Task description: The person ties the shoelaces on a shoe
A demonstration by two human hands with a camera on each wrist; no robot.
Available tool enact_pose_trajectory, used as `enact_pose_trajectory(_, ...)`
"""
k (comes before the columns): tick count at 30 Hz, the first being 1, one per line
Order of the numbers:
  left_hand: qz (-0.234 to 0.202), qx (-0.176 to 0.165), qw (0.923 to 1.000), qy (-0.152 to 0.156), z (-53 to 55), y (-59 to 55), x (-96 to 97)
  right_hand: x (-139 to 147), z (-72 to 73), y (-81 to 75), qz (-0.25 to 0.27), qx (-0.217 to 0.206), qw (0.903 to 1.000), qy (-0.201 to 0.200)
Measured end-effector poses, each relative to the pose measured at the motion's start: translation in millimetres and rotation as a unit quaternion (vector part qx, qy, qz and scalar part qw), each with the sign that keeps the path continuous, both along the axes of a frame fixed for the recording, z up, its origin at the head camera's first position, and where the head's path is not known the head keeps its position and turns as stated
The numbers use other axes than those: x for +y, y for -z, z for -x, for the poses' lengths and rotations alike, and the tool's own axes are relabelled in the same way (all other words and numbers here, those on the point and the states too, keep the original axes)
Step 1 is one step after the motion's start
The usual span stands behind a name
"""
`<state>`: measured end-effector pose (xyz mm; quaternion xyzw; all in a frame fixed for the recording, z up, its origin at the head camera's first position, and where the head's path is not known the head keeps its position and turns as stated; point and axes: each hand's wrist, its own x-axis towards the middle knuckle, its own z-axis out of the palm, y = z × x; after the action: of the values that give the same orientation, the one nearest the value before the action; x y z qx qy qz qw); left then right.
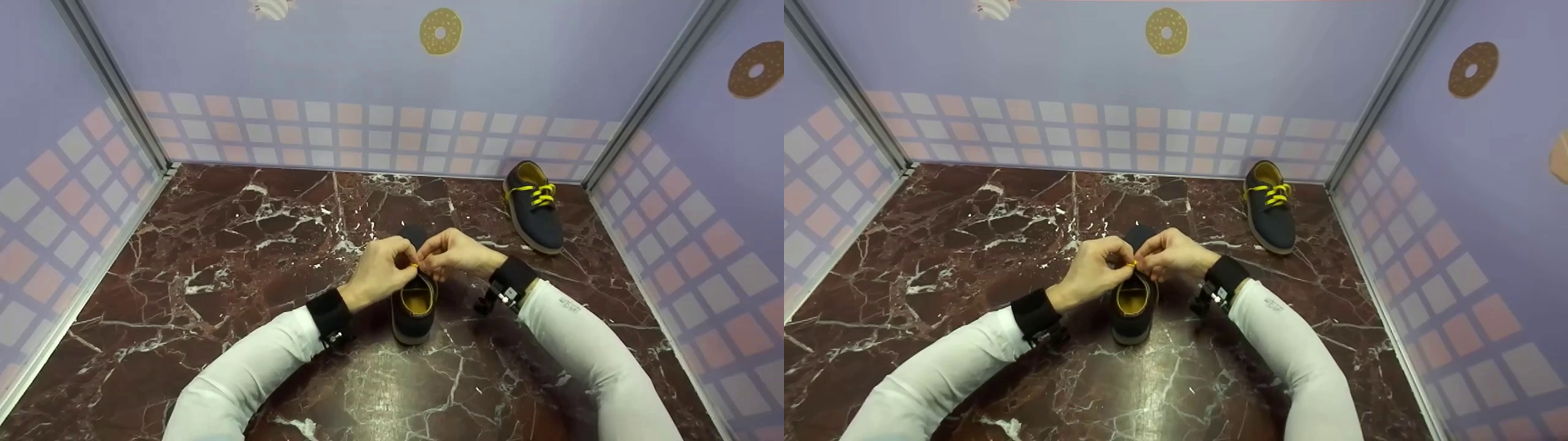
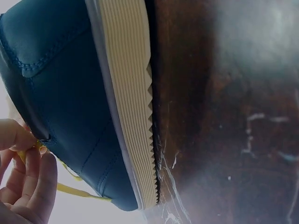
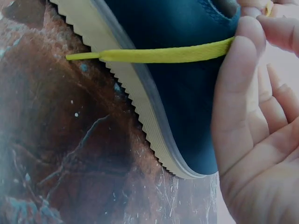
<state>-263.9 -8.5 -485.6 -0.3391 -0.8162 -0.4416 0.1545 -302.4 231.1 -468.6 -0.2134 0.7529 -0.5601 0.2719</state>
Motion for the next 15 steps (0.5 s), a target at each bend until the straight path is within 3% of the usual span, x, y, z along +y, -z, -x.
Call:
enact_pose_trajectory(5, -0.008, -0.017, 0.9998, -0.005, -0.5, -1.3, -1.3, -3.9, -0.8, 3.5, 0.005, 0.054, 0.9985, -0.008)
enact_pose_trajectory(9, -0.030, -0.080, 0.9961, -0.020, 0.6, -5.8, -2.5, -5.0, -0.7, 3.7, 0.002, 0.128, 0.9918, -0.005)
enact_pose_trajectory(12, -0.055, -0.152, 0.9863, -0.031, 3.5, -9.2, -3.5, -3.0, -1.1, 2.6, -0.003, 0.171, 0.9852, 0.009)
enact_pose_trajectory(15, -0.093, -0.233, 0.9677, -0.025, 6.0, -11.3, -5.5, -1.0, -2.4, 2.0, -0.016, 0.186, 0.9822, 0.014)
